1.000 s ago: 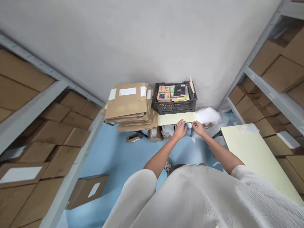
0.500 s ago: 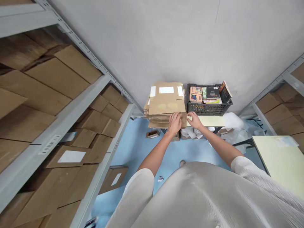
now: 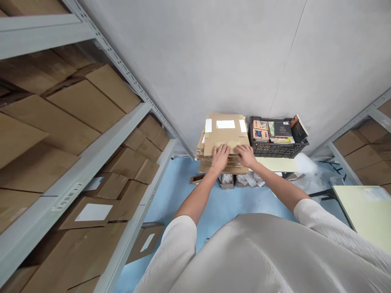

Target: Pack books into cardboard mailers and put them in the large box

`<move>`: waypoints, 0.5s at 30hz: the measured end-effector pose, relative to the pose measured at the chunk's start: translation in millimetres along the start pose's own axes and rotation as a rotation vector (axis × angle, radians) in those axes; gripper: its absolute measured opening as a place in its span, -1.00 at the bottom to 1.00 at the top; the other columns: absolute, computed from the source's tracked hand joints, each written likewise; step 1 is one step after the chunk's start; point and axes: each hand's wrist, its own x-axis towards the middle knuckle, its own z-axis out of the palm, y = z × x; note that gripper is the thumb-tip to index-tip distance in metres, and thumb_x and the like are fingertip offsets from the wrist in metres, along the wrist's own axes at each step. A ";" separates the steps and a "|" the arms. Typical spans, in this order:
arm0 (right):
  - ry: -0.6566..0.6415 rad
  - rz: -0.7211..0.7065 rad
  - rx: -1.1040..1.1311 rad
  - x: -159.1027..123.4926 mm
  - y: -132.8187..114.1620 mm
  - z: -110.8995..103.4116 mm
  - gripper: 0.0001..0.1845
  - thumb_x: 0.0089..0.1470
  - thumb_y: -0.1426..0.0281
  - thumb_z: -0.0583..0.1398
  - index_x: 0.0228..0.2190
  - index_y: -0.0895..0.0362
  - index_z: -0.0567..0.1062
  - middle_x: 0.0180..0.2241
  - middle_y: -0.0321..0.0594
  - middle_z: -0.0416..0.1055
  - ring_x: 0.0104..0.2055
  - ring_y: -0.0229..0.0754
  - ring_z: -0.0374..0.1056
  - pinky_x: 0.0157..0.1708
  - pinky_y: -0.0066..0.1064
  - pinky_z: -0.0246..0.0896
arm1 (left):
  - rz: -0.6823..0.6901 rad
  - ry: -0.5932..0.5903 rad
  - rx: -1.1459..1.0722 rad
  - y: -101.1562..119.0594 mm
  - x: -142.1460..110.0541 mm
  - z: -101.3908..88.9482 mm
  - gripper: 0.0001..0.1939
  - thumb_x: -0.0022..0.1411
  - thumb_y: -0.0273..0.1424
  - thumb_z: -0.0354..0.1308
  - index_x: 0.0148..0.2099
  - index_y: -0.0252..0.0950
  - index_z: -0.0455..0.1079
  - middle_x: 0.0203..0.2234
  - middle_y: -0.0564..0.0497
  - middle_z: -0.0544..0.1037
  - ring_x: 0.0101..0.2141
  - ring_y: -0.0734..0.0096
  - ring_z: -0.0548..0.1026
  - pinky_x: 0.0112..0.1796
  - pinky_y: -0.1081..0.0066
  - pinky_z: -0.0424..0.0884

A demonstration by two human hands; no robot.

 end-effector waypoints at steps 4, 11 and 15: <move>0.026 -0.047 -0.096 9.8 -3.3 -7.2 -0.49 0.44 0.37 0.11 0.33 0.11 0.48 0.39 0.00 0.42 0.36 0.16 0.20 0.35 0.00 -0.04 | 0.047 0.022 0.018 -5.8 2.6 -7.6 -0.36 0.51 -0.53 -0.16 0.53 -0.22 0.29 0.50 -0.23 0.33 0.50 0.03 0.24 0.49 -0.17 0.02; 0.059 -0.196 -0.207 25.3 4.9 -21.5 -0.43 0.50 0.42 -0.01 0.42 0.11 0.41 0.41 0.01 0.40 0.35 0.15 0.20 0.32 0.00 -0.02 | 0.062 0.115 0.008 -6.2 11.9 -17.9 -0.33 0.49 -0.56 -0.12 0.57 -0.23 0.23 0.48 -0.22 0.36 0.48 0.06 0.28 0.53 -0.17 -0.07; 0.141 -0.229 -0.234 25.8 13.6 -28.0 -0.42 0.48 0.45 0.03 0.43 0.10 0.40 0.40 0.00 0.42 0.34 0.15 0.22 0.36 0.04 -0.06 | 0.081 0.173 -0.007 -2.3 18.0 -24.0 -0.32 0.48 -0.59 -0.13 0.56 -0.27 0.25 0.50 -0.23 0.33 0.48 0.07 0.29 0.53 -0.20 -0.09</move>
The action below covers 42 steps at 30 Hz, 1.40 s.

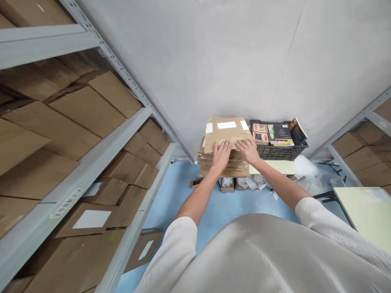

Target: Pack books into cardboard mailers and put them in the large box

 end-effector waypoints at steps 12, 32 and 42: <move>0.140 0.161 -0.115 -73.2 41.5 -35.0 -0.45 0.49 0.44 0.05 0.41 0.07 0.44 0.37 -0.06 0.46 0.32 0.10 0.27 0.39 0.00 -0.07 | 0.248 0.097 -0.112 67.4 44.0 12.4 -0.35 0.49 -0.60 -0.09 0.52 -0.22 0.32 0.45 -0.20 0.41 0.47 0.07 0.32 0.54 -0.30 -0.20; -0.037 0.881 -0.285 -490.7 146.4 -192.2 -0.37 0.43 0.48 0.07 0.44 0.06 0.40 0.41 -0.01 0.40 0.34 0.15 0.26 0.37 0.05 -0.03 | 0.828 -0.156 -0.388 514.9 69.4 103.0 -0.34 0.46 -0.59 -0.04 0.52 -0.19 0.34 0.43 -0.22 0.44 0.45 0.00 0.35 0.53 -0.34 -0.16; -0.012 1.232 -0.354 -664.7 136.0 -230.4 -0.43 0.48 0.49 -0.04 0.35 0.14 0.50 0.36 -0.01 0.47 0.26 0.11 0.29 0.30 -0.01 0.02 | 1.213 -0.293 -0.460 704.6 38.5 146.6 -0.32 0.45 -0.61 -0.05 0.52 -0.16 0.34 0.43 -0.18 0.43 0.44 0.07 0.38 0.54 -0.28 -0.15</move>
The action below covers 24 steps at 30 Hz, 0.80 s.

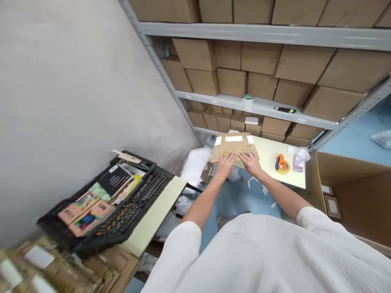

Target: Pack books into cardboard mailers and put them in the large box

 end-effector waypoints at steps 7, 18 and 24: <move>-0.053 0.219 -0.035 -22.4 46.8 18.6 -0.39 0.41 0.53 0.01 0.38 0.11 0.48 0.33 0.05 0.49 0.24 0.15 0.32 0.26 0.03 0.05 | 0.209 -0.109 -0.092 3.0 68.5 53.5 -0.35 0.47 -0.60 -0.11 0.49 -0.18 0.38 0.42 -0.17 0.45 0.44 0.11 0.38 0.53 -0.24 -0.09; -0.238 0.519 -0.063 6.3 60.0 69.6 -0.43 0.42 0.48 0.03 0.34 0.15 0.50 0.23 0.10 0.54 0.11 0.14 0.34 0.12 -0.05 0.12 | 0.503 -0.326 -0.239 -55.6 147.4 124.4 -0.31 0.38 -0.65 -0.03 0.46 -0.16 0.40 0.40 -0.18 0.48 0.45 0.16 0.36 0.47 -0.10 0.11; -0.353 0.554 -0.022 27.9 42.7 96.3 -0.57 0.48 0.31 0.10 0.21 0.19 0.57 0.14 0.12 0.56 0.10 0.14 0.37 0.14 -0.07 0.14 | 0.479 -0.400 -0.313 -90.9 144.8 140.7 -0.44 0.40 -0.56 0.02 0.38 -0.24 0.47 0.38 -0.22 0.50 0.42 0.10 0.38 0.46 -0.05 0.11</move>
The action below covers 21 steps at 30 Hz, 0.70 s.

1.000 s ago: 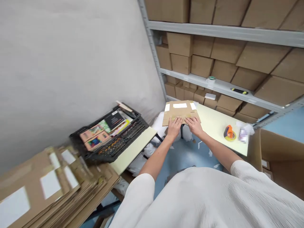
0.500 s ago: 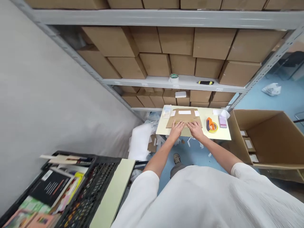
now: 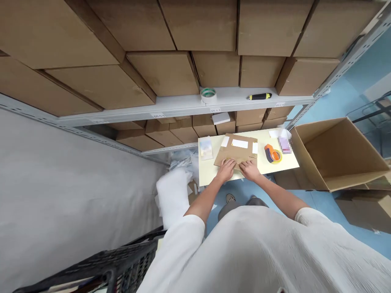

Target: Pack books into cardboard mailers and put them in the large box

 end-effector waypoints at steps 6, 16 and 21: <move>-0.073 0.079 0.026 24.3 5.0 2.0 -0.55 0.49 0.28 0.09 0.22 0.19 0.55 0.24 0.15 0.50 0.18 0.18 0.39 0.18 -0.03 0.19 | -0.116 0.028 -0.045 -25.4 -5.6 10.6 -0.44 0.38 -0.56 0.06 0.35 -0.23 0.49 0.34 -0.21 0.53 0.36 0.05 0.43 0.40 -0.01 0.25; -0.195 0.239 0.104 91.5 82.2 -6.7 -0.44 0.38 0.37 0.12 0.33 0.17 0.46 0.35 0.15 0.39 0.30 0.21 0.36 0.21 -0.02 0.29 | -0.294 0.059 -0.086 -33.9 2.6 23.1 -0.41 0.34 -0.59 0.04 0.36 -0.26 0.50 0.36 -0.22 0.50 0.33 0.03 0.45 0.39 -0.02 0.30; -0.280 0.257 0.116 132.9 129.4 2.9 -0.40 0.35 0.30 0.17 0.35 0.16 0.46 0.36 0.15 0.36 0.31 0.19 0.35 0.24 -0.04 0.31 | -0.436 0.098 -0.095 -24.1 22.9 31.8 -0.45 0.36 -0.58 0.02 0.33 -0.28 0.49 0.37 -0.20 0.49 0.31 0.05 0.47 0.35 0.06 0.34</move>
